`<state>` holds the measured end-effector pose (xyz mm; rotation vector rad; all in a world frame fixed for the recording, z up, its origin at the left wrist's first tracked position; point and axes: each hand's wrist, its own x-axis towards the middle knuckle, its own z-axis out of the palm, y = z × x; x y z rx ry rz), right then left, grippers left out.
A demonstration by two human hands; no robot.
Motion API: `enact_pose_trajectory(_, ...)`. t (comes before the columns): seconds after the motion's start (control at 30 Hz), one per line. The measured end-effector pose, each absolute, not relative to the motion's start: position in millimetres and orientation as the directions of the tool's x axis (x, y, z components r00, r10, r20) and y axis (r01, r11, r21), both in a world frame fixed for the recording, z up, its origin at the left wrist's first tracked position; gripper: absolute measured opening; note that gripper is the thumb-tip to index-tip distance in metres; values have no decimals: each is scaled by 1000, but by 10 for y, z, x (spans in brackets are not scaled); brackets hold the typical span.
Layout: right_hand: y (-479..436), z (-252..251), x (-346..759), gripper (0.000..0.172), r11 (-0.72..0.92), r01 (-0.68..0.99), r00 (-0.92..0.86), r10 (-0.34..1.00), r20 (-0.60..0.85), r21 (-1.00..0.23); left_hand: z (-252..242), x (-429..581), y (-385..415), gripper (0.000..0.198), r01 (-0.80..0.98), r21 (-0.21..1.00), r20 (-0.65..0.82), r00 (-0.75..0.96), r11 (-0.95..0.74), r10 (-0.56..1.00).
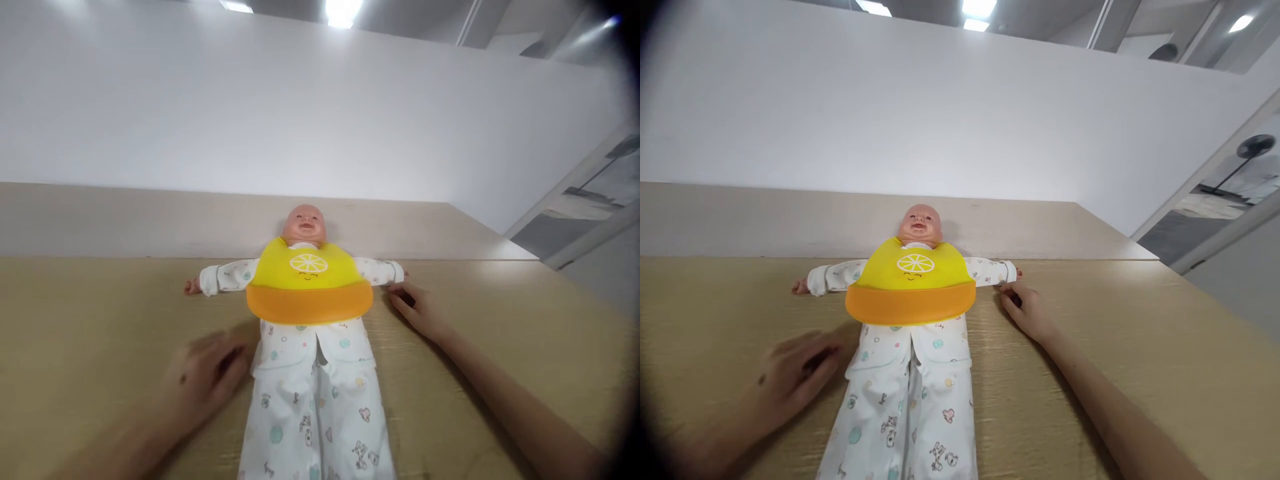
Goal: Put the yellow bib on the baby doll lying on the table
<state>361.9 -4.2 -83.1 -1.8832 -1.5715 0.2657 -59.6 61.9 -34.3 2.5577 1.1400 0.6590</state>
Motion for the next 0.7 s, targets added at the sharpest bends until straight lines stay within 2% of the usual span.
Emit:
enact_pose_trajectory(0.1, -30, -835, 3639, 27, -54, 793, 261, 930, 258, -607, -343, -514, 910, 19, 733, 376, 145, 558, -567, 817)
enact_pose_trajectory(0.3, 22, -842, 3693, 28, -86, 778, 305, 918, 255, -623, -397, -436, 1362, 22, 841, 195, 205, 468, -504, 860)
enact_pose_trajectory(0.5, 132, -748, 3765, 27, -37, 657, 352, 898, 263, -753, -397, -500, 1446, 22, 886, 163, 189, 405, -435, 895)
enact_pose_trajectory(0.6, 136, -664, 3759, 29, -96, 564, 474, 851, 226, -820, -393, -494, 1444, 23, 893, 170, 173, 390, -417, 904)
enact_pose_trajectory(0.7, 110, -661, 3725, 32, -114, 572, 530, 807, 260, -812, -384, -482, 1425, 24, 856, 195, 178, 449, -479, 875)
